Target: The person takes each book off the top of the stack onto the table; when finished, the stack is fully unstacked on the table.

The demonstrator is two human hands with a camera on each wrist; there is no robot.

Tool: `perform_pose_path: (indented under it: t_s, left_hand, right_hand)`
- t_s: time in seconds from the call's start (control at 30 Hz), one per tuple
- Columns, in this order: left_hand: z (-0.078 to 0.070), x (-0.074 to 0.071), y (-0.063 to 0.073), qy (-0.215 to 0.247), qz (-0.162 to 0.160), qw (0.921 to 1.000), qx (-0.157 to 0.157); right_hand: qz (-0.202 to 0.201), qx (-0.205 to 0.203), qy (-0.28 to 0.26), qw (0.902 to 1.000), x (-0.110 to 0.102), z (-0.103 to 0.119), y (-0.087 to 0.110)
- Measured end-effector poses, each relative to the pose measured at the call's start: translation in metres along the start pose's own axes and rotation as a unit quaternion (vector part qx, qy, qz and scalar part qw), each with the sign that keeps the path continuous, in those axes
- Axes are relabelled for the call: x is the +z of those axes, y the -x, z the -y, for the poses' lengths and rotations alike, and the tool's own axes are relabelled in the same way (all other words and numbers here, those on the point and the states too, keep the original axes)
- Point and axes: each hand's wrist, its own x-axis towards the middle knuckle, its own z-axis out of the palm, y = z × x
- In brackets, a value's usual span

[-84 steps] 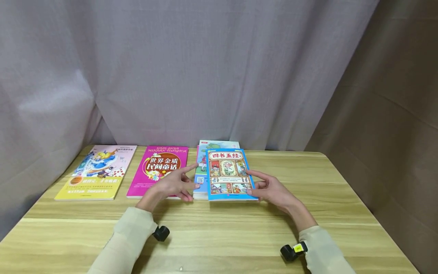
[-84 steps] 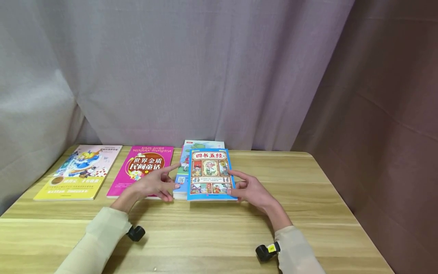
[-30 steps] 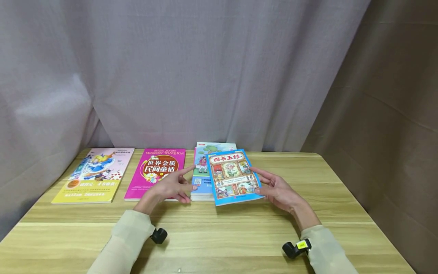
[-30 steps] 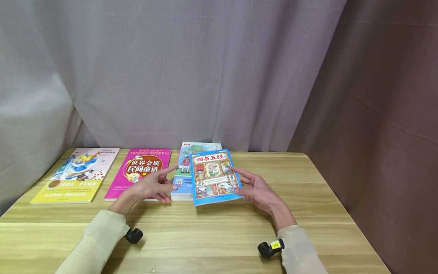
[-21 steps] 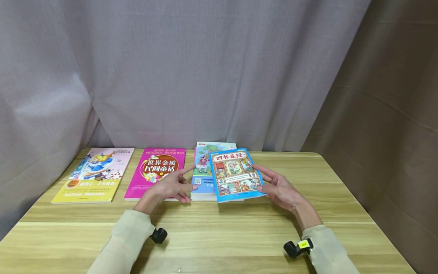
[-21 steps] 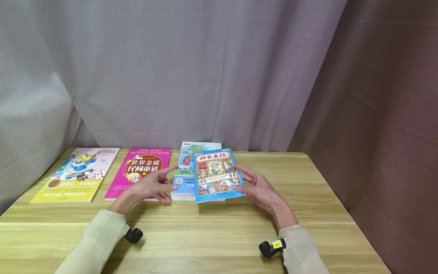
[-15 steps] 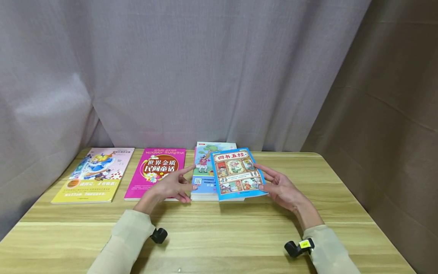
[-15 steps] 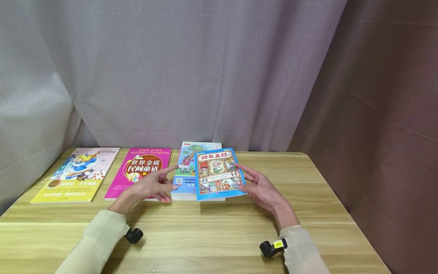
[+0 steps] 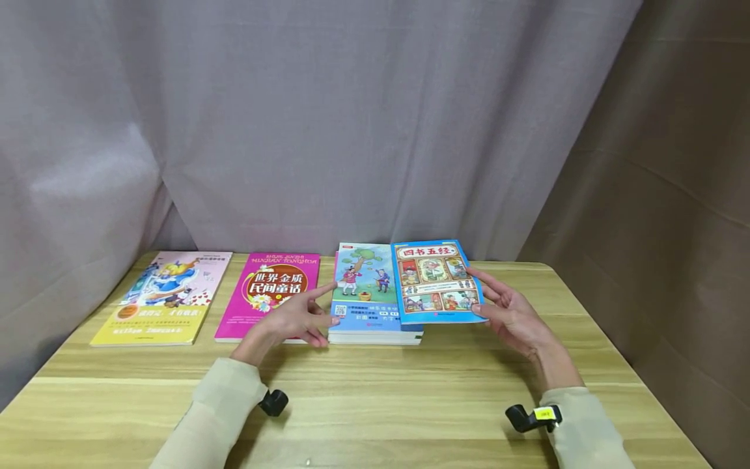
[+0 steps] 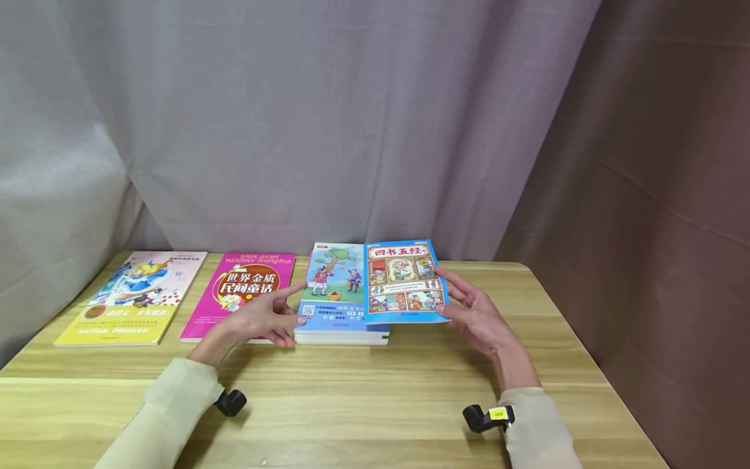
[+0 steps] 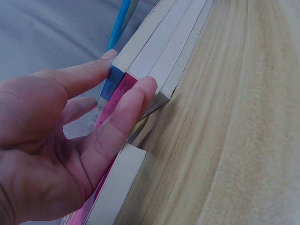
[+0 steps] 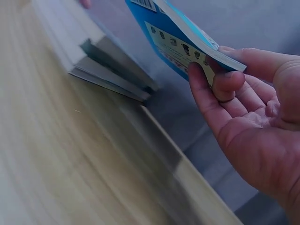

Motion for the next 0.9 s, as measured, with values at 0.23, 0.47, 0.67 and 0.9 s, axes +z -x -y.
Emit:
perform_pose_path:
  t_s: [0.23,0.47,0.67,0.9]
  left_hand:
    - [0.000,0.000,-0.001,-0.001,0.001,1.0000,0.003]
    - [0.000,0.001,0.000,0.003,0.000,1.0000,0.001]
    - [0.001,0.001,-0.001,0.000,0.000,1.0000,0.004]
    - [0.002,0.001,-0.001,0.003,-0.001,1.0000,0.003]
  right_hand:
    - [-0.007,-0.018,-0.004,0.9998,-0.022,0.008,0.011]
    - [-0.001,0.024,0.001,0.9997,-0.041,-0.004,0.019]
    - [-0.051,0.096,0.065,0.9920,-0.048,-0.014,0.018]
    - [-0.090,0.152,0.174,0.9689,-0.046,-0.015,0.010]
